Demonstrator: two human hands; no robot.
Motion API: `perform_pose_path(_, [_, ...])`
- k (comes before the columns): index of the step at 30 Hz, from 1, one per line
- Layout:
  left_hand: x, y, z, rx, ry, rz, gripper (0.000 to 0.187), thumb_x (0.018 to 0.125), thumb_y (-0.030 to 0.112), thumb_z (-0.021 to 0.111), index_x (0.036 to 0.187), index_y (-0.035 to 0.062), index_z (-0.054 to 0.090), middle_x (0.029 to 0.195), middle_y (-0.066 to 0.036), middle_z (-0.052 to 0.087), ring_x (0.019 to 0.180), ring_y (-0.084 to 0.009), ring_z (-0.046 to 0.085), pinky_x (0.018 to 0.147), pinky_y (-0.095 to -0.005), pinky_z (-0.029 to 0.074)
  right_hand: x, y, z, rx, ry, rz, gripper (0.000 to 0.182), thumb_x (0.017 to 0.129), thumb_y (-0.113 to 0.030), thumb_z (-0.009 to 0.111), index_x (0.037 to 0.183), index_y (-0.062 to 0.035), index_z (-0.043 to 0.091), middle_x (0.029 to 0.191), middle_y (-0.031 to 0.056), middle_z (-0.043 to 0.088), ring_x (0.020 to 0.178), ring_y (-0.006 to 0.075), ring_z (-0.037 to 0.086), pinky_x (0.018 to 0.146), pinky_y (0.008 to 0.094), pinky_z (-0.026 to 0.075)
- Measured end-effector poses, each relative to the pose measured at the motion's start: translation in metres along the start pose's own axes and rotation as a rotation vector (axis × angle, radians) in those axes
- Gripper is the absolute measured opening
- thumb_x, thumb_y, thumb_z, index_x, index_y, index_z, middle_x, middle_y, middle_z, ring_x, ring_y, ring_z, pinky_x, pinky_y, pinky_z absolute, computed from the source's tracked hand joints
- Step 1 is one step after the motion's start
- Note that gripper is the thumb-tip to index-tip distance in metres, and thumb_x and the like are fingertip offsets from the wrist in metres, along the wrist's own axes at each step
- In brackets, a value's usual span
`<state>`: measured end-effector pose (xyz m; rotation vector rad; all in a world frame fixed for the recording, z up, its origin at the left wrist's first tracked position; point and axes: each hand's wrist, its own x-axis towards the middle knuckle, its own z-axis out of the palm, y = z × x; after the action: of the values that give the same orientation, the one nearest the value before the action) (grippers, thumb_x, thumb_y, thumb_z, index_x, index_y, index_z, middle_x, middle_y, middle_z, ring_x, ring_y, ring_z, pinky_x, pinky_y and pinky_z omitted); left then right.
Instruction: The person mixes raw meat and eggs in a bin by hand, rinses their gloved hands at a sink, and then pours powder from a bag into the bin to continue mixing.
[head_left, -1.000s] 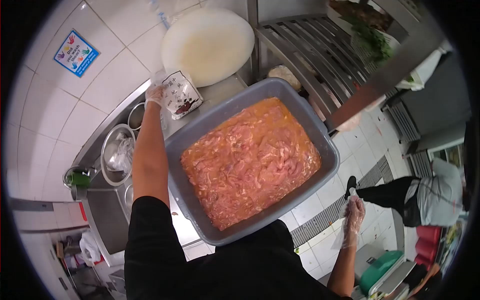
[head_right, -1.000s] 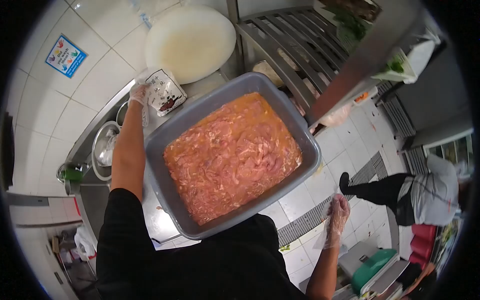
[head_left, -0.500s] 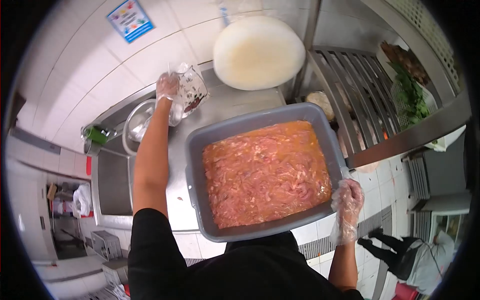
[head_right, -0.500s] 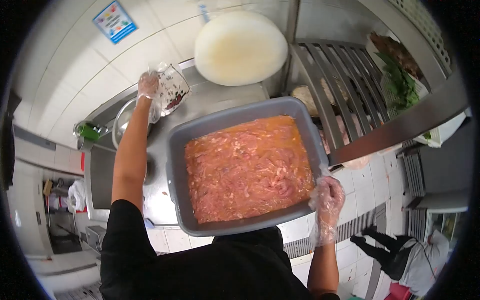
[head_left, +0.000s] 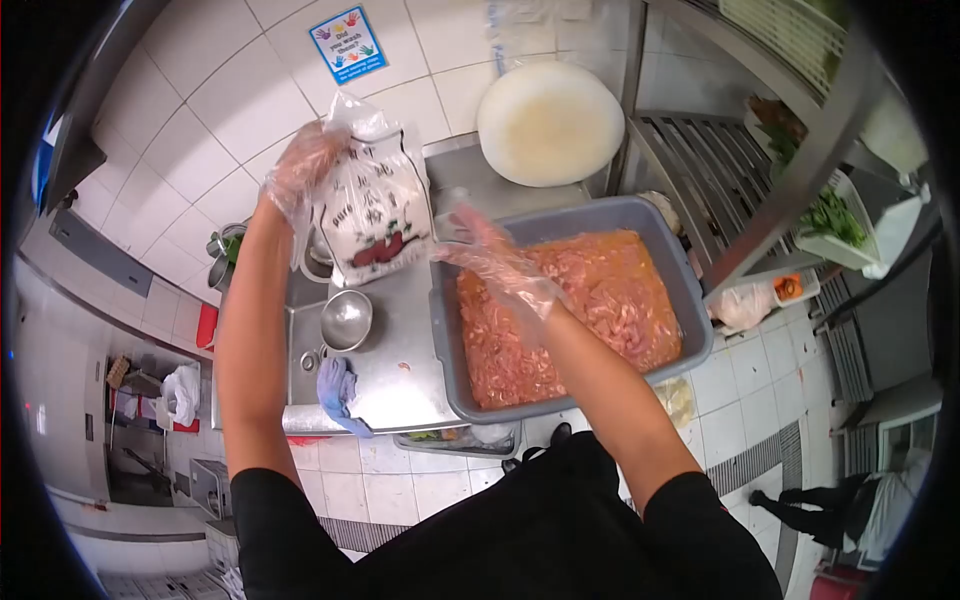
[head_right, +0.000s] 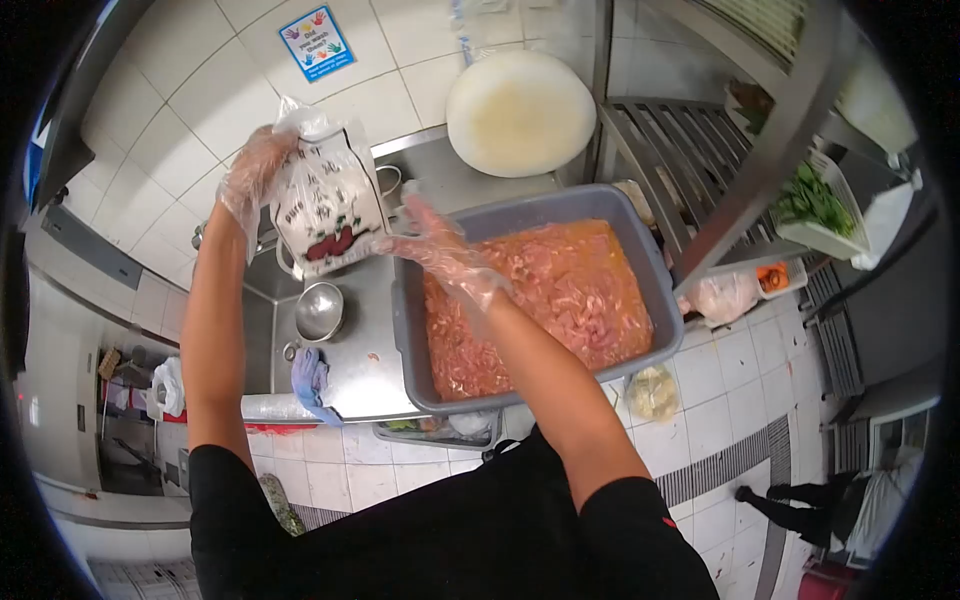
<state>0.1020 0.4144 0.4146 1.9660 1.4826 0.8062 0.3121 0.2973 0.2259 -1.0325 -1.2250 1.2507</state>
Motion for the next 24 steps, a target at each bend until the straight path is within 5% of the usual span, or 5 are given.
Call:
perform_pose_path(6, [-0.046,-0.016,0.072,-0.034,-0.068,-0.161,0.041,0.075,0.024,0.063,0.105,-0.0031,0.060,0.094,-0.014,0.065,0.084,-0.0253,0.065,0.075,-0.0378,0.055,-0.043,0.029,0.023,0.586,-0.131,0.030,0.083,0.069,-0.022,0.088,0.137,-0.0030,0.045,0.121,0.0103,0.062,0.111,0.0201,0.060,0.097,0.0353,0.048])
perform_pose_path(11, [-0.057,-0.005,0.118,0.515,-0.470,0.400,0.038,0.093,0.032,0.048,0.107,0.0014,0.066,0.110,-0.014,0.064,0.113,-0.0309,0.055,0.102,-0.0368,0.040,-0.100,0.054,0.021,0.871,-0.070,0.146,0.067,0.076,-0.015,0.083,0.132,-0.0030,0.049,0.116,0.0086,0.064,0.103,0.0186,0.064,0.088,0.0338,0.056])
perform_pose_path(16, [-0.041,0.029,0.178,0.483,-0.687,0.120,0.030,0.094,0.024,0.050,0.109,0.0043,0.066,0.114,-0.013,0.064,0.114,-0.0288,0.057,0.100,-0.0379,0.042,-0.133,0.069,-0.012,1.304,-0.062,0.451,0.047,0.084,-0.018,0.075,0.123,-0.0061,0.052,0.112,0.0098,0.064,0.094,0.0205,0.068,0.076,0.0363,0.061])
perform_pose_path(18, [-0.020,0.014,0.204,1.050,-0.691,0.769,0.026,0.086,0.016,0.057,0.109,0.0059,0.065,0.113,-0.012,0.065,0.112,-0.0289,0.058,0.099,-0.0384,0.043,-0.144,0.067,-0.029,1.391,-0.100,0.453,0.043,0.086,-0.020,0.073,0.122,-0.0064,0.053,0.112,0.0109,0.064,0.094,0.0218,0.069,0.076,0.0368,0.061])
perform_pose_path(24, [0.003,0.023,0.266,1.024,-0.782,0.864,0.029,0.083,0.013,0.056,0.109,0.0091,0.067,0.099,-0.015,0.067,0.095,-0.0307,0.064,0.082,-0.0374,0.050,-0.156,0.081,-0.064,1.621,-0.119,0.431,0.035,0.090,-0.020,0.065,0.119,-0.0064,0.054,0.113,0.0148,0.064,0.097,0.0309,0.069,0.079,0.0453,0.062])
